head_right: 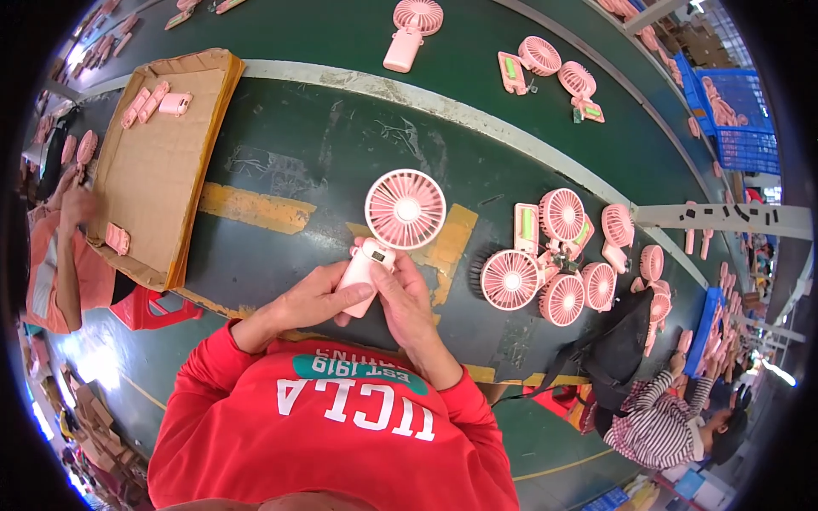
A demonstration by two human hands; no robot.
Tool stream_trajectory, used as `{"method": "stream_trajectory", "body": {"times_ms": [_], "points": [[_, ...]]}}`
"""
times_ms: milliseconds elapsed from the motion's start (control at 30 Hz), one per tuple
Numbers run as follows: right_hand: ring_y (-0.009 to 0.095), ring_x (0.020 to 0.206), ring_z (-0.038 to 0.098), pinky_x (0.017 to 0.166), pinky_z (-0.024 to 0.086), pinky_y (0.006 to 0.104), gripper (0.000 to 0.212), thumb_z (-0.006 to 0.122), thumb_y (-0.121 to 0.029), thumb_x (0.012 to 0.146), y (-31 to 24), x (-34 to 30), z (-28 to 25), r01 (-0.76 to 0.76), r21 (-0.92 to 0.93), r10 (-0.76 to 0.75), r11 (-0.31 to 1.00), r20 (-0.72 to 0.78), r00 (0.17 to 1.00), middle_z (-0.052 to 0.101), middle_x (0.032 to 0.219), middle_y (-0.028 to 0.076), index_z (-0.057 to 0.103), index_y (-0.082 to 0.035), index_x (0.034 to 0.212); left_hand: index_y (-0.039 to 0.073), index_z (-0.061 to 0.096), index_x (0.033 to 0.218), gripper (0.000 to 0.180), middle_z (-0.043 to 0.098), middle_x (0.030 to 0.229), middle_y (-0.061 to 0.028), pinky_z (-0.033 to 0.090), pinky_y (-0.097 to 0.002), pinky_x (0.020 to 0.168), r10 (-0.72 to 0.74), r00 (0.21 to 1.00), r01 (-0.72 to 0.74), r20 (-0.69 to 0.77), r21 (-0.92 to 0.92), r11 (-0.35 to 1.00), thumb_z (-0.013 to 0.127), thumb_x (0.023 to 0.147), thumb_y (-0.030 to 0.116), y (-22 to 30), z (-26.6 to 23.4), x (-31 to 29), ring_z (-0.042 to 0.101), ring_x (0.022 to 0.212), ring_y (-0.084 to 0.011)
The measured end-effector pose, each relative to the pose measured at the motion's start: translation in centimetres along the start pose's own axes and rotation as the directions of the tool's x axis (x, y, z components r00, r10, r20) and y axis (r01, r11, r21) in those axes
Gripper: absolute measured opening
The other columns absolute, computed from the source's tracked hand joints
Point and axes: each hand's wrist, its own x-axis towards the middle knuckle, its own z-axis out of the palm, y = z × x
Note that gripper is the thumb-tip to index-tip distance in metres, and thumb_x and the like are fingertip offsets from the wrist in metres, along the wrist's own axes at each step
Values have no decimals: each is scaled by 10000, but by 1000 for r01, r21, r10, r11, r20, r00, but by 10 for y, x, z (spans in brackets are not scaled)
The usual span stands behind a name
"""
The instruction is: The person assembles mini handheld fans by fitting the fan head and internal electronic components into the handle casing by hand, snapping the handle cover onto the casing, turning on the fan, and placing the assembled fans onto a conveyor belt.
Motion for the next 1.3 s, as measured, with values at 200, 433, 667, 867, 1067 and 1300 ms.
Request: {"method": "stream_trajectory", "body": {"times_ms": [200,433,667,867,1067,1300], "points": [[258,1121,529,973,421,373,435,566,-101,885,-12,-10,9,-6,-26,5,1000,-50,999,522,1209,173,400,3,1274,-73,506,938,373,611,685,-204,489,-414,600,285,953,-238,-101,333,912,582,862,284,16,12,-10,623,652,-364],[254,1071,555,960,428,372,410,569,-100,879,-12,-17,10,44,39,-40,998,-88,995,562,1144,168,427,15,1245,-83,504,958,322,632,708,-173,501,-384,602,378,923,-289,-70,519,804,582,865,215,8,19,-8,648,689,-343],[241,1080,552,948,434,372,389,544,-122,898,-12,-10,13,67,-86,-71,994,-48,996,550,1179,164,430,22,1241,-29,506,951,278,591,729,-112,465,-303,505,323,943,-292,-85,261,920,558,896,239,6,11,-5,571,556,-167],[229,1070,559,928,447,358,385,558,-142,894,-5,2,-2,61,-74,-64,995,-41,997,562,1159,160,433,18,1220,-7,510,972,248,550,726,-36,419,-218,471,199,979,-192,-42,136,972,512,933,238,-1,9,6,518,549,-74],[206,1029,578,896,468,335,335,556,-147,895,-6,6,-3,67,-71,-71,995,-69,995,589,1100,147,473,11,1179,-8,519,987,237,563,751,-34,427,-210,482,161,987,-161,8,63,985,517,931,223,-5,7,16,525,565,-76],[158,1104,516,942,417,298,397,542,-198,924,-32,25,-18,-11,-289,29,957,56,998,550,1185,106,442,1,1253,-3,526,991,233,611,786,-64,474,-239,531,176,973,-166,148,-76,983,585,870,187,19,-12,28,574,588,-115]]}}
